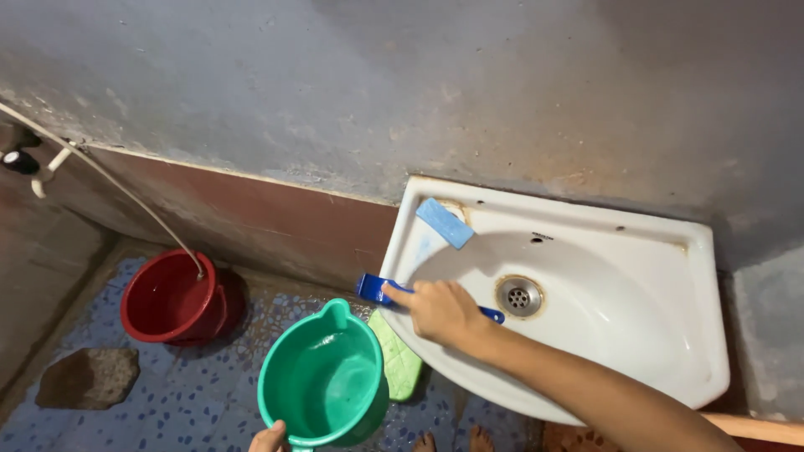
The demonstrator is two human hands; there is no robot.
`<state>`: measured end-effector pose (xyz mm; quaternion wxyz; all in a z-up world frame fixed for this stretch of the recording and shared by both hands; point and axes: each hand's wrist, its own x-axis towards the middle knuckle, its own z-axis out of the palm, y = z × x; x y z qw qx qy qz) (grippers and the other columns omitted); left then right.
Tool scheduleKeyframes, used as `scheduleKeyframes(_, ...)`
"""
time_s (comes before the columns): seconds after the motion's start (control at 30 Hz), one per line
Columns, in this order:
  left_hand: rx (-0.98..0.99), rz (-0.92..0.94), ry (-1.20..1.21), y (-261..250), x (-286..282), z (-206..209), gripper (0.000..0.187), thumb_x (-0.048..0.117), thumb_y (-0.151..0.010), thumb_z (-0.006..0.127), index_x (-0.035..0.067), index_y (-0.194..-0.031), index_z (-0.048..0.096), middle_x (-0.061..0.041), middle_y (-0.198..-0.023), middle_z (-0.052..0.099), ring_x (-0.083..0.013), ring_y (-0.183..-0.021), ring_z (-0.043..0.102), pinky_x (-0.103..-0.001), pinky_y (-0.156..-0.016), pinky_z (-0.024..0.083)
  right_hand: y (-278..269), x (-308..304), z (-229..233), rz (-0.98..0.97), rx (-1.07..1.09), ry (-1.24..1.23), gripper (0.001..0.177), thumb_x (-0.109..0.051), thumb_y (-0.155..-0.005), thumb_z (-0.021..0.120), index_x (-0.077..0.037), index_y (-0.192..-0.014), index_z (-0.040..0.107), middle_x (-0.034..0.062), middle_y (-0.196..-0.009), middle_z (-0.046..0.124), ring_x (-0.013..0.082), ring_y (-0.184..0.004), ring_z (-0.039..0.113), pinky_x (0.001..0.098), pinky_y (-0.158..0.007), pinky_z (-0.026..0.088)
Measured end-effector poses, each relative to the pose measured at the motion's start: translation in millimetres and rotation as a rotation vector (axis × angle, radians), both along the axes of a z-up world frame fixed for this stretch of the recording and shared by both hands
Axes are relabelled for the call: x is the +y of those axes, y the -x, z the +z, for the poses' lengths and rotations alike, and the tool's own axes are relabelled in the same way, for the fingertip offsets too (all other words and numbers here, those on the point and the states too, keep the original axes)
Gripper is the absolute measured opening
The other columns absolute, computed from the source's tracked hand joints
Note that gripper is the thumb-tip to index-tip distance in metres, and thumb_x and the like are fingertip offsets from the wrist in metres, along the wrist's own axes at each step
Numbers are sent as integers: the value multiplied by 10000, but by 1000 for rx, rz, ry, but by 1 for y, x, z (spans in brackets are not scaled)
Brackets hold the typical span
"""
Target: Cleaning a wall-mounted porcelain sink using a brush, soap, and water from a plastic mug.
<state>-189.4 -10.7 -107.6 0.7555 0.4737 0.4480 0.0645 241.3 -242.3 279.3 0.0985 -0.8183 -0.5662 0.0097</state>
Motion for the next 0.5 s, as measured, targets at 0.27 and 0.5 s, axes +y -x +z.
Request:
scheduleKeyframes(0.27,41,-45,-91,7,-17,-31,476,389,-857,641,-7,-600,701,-102,-473,587,-186,-449,528,-355,-491,391,-87,-23,27,-358,-71,-101,549,-128,-889,561,-328,-1393,648,190,-802,684,397,-671,687,519,-619,559)
scheduleKeyframes(0.5,43,135,-137,-2,-68,-33,409,326,-862,701,2,-622,633,-97,-496,562,-189,-467,508,-347,-489,395,-95,-23,13,-361,-34,-139,480,-134,-910,555,-276,-1352,674,183,-801,697,410,-708,676,530,-691,552)
